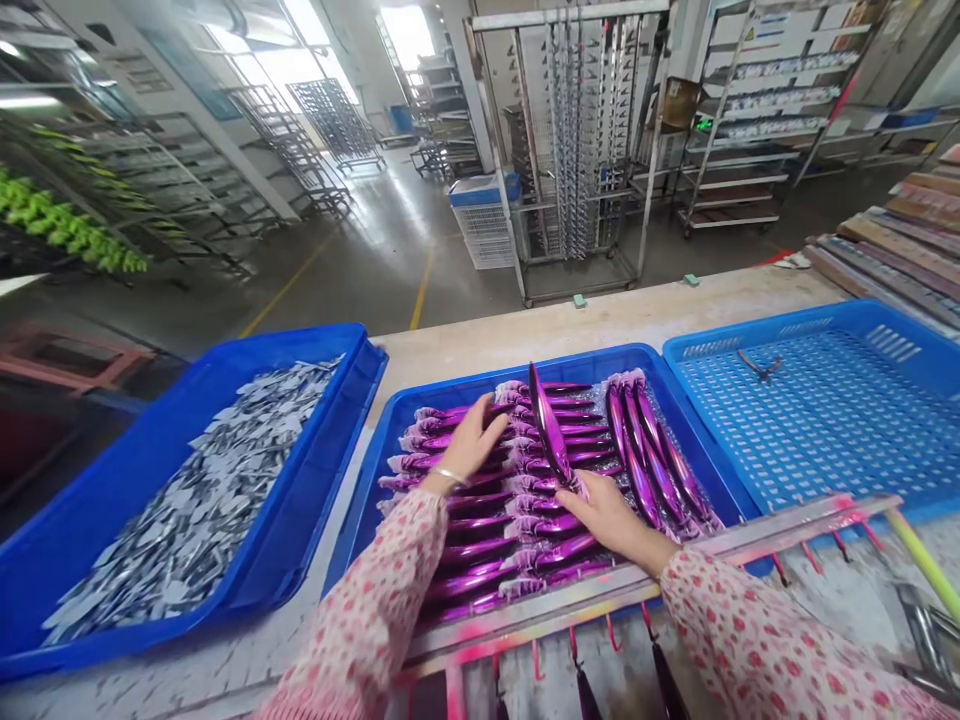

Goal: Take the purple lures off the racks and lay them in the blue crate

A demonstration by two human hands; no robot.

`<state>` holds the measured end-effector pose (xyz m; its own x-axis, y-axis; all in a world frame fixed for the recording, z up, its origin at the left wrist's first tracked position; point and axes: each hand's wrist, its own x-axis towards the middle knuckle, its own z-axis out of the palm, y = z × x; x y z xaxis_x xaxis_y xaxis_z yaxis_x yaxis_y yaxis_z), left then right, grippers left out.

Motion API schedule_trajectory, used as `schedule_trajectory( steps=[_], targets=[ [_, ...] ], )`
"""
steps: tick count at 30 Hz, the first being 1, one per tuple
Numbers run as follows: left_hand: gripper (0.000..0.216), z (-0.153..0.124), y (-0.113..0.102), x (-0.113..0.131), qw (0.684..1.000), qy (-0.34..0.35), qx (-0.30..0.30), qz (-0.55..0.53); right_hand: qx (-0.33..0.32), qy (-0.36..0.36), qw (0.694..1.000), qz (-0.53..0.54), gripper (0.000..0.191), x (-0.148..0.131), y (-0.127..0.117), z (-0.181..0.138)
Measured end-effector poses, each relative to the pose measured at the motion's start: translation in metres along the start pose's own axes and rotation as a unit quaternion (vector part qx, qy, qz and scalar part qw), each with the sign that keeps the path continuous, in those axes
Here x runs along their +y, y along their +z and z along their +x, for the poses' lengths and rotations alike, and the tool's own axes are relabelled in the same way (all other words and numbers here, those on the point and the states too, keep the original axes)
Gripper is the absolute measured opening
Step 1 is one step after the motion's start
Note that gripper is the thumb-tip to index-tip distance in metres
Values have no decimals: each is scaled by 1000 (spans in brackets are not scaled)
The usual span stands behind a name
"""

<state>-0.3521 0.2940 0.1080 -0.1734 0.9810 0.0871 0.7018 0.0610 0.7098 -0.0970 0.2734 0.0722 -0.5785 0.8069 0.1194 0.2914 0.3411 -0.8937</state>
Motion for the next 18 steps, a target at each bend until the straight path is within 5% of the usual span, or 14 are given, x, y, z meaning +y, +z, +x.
schedule_trajectory(
  steps=[3,5,6,9,11,14,18],
  targets=[
    [60,-29,29,44,938,-31,-135,-319,-10,-27,999,-31,34,1,0,1],
    [55,-36,35,67,907,-28,-154,-391,-12,-37,998,-58,32,2,0,1],
    [51,-33,31,74,916,-6,-132,-378,-4,-37,997,-68,32,3,0,0],
    [38,-3,-3,74,981,94,8,-170,25,-39,994,-95,39,5,2,-2],
    [41,24,-31,57,988,126,81,28,14,-54,990,-132,40,7,4,-3],
    [46,55,-54,19,959,99,60,258,-24,-78,978,-191,34,9,9,-5],
    [51,66,-52,-29,910,39,-32,411,-62,-102,968,-223,26,8,13,-7]
  ],
)
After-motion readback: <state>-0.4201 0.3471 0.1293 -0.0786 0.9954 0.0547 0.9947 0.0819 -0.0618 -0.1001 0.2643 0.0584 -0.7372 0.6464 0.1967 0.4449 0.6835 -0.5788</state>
